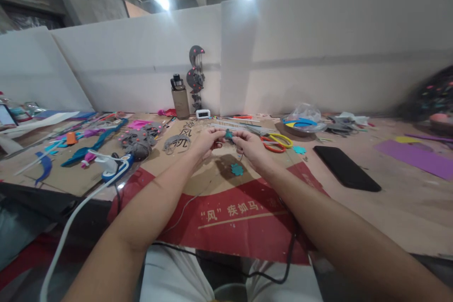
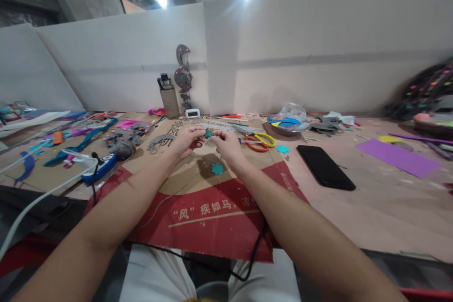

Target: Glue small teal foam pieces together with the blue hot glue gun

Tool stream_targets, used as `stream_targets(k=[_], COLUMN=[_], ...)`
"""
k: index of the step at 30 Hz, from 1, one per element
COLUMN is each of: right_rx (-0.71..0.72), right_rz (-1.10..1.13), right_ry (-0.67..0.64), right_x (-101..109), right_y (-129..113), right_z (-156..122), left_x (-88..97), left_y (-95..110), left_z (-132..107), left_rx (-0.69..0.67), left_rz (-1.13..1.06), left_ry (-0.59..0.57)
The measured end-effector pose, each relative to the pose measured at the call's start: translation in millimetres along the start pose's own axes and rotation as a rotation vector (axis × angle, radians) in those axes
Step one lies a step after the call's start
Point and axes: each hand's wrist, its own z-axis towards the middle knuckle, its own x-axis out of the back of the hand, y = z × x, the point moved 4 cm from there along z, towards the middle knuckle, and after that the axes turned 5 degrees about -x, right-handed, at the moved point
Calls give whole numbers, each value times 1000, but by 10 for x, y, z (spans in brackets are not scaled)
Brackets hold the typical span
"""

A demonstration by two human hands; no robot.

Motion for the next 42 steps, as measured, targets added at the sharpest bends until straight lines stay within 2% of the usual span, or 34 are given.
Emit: stream_targets(k=[4,9,13,20,23,27,31,34,38,42], right_rx=[-29,-41,-2,95,126,191,197,181,121,52], right_rz=[-13,-104,-182,-186,-232,-313,-227,-85,77,-2], right_ry=[-72,-51,-3,11,54,182,224,200,85,27], right_x=[-17,16,32,37,93,271,425,431,312,218], right_y=[18,47,45,27,4,-45,-88,-122,-132,-78], right_z=[9,10,24,41,72,168,264,269,203,136], left_x=[87,135,90,-17,11,114,198,223,230,301], left_y=[44,58,65,65,77,97,103,88,11,-137], left_z=[28,43,23,-15,9,51,83,95,102,99], left_rx=[10,-4,-39,-50,-64,-88,-133,-133,-26,140], left_rz=[-65,-61,-70,-38,-41,-52,-57,-43,110,488], left_ry=[94,119,96,35,99,227,248,234,186,125])
